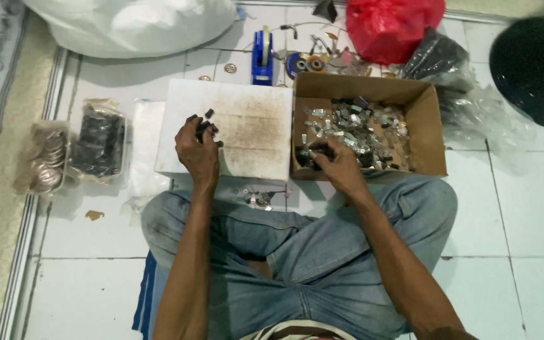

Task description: The person sits on the floor and repeatedly picks up small metal brackets and black plastic pieces from a cardboard box. They fit the plastic pieces onto the metal brackets by hand and place the assembled units onto a white board next to them.

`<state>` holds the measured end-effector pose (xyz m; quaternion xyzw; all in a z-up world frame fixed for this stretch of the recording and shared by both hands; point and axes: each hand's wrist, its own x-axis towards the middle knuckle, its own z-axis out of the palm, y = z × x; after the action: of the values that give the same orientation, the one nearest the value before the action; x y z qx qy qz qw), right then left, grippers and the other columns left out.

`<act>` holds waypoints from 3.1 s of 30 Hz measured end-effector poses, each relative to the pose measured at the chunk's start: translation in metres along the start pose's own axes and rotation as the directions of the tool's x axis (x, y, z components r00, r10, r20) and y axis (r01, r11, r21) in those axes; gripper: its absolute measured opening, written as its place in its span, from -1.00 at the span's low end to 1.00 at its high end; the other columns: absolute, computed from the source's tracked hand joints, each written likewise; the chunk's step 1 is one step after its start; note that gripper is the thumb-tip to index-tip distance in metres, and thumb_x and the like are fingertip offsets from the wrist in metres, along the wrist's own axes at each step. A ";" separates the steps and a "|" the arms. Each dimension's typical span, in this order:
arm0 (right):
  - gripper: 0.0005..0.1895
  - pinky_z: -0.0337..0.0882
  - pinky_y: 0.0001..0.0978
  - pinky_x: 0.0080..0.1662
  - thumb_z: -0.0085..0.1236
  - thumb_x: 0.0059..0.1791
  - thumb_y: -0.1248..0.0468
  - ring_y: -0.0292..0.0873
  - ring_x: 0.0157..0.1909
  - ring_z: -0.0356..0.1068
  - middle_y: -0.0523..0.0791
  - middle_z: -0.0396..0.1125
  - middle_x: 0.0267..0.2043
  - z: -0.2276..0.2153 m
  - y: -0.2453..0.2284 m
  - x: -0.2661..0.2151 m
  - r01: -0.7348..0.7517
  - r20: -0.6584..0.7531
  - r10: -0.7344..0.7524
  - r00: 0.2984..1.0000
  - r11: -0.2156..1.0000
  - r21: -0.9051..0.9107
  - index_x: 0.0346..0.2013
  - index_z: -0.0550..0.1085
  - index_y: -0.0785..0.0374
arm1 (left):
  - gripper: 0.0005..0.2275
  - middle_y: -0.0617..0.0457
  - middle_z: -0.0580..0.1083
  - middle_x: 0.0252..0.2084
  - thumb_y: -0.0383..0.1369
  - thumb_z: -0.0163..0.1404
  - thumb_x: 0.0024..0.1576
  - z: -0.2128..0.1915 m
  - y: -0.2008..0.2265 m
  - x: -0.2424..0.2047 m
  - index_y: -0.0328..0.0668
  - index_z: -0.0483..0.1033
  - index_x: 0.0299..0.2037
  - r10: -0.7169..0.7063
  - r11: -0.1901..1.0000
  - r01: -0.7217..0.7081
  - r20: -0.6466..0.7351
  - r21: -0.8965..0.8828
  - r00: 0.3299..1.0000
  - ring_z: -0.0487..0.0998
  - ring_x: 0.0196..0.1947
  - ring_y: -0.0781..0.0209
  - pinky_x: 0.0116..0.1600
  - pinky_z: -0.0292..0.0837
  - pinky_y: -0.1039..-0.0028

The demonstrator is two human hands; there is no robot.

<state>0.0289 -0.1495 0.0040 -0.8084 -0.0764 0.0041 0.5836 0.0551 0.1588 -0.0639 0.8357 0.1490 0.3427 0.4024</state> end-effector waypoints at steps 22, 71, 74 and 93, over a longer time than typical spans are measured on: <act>-0.74 0.50 0.25 -0.09 0.16 -0.15 0.36 0.35 -0.12 0.52 0.17 0.52 -0.26 -0.023 0.154 0.079 -0.058 0.194 0.294 0.936 0.671 -0.739 -0.20 0.64 0.35 | -0.92 -0.07 0.60 -0.43 -0.56 0.01 0.17 0.128 0.090 -0.101 -0.20 0.56 -0.28 0.108 0.914 0.131 0.541 -0.383 0.834 0.68 -0.41 0.10 -0.29 0.55 0.31; -0.79 0.43 -0.38 -0.26 0.38 -0.13 0.33 -0.24 -0.32 0.45 -0.14 0.53 -0.38 -0.045 0.060 0.064 -0.086 0.162 0.102 0.982 0.991 -0.105 -0.21 0.67 0.05 | -0.83 0.12 0.64 -0.38 -0.30 0.27 -0.04 0.123 0.112 -0.102 0.22 0.67 -0.25 -0.185 0.938 0.321 0.599 -0.129 0.780 0.67 -0.20 -0.01 -0.06 0.55 0.21; -0.76 0.45 -0.16 -0.16 0.30 -0.09 0.31 -0.01 -0.21 0.48 0.03 0.53 -0.28 -0.046 0.075 0.063 -0.087 0.150 0.116 0.982 0.979 -0.185 -0.13 0.64 0.15 | -0.83 0.08 0.64 -0.37 -0.28 0.29 -0.03 0.127 0.109 -0.103 0.20 0.69 -0.24 -0.168 0.935 0.319 0.594 -0.157 0.787 0.67 -0.22 0.01 -0.09 0.54 0.23; -0.76 0.48 0.03 0.04 0.30 -0.13 0.17 0.18 0.00 0.51 0.04 0.55 -0.16 -0.024 0.096 0.066 -0.113 0.172 0.165 0.971 0.953 -0.281 -0.17 0.67 0.05 | -0.85 -0.14 0.59 -0.42 -0.19 0.17 0.20 0.120 0.106 -0.094 -0.03 0.67 -0.18 -0.005 0.923 0.219 0.560 -0.315 0.828 0.66 -0.31 -0.11 -0.19 0.49 0.13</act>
<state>0.1076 -0.1929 -0.0738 -0.8793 -0.0751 0.1133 0.4565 0.0672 -0.0263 -0.0772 0.7982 0.0104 0.0855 0.5962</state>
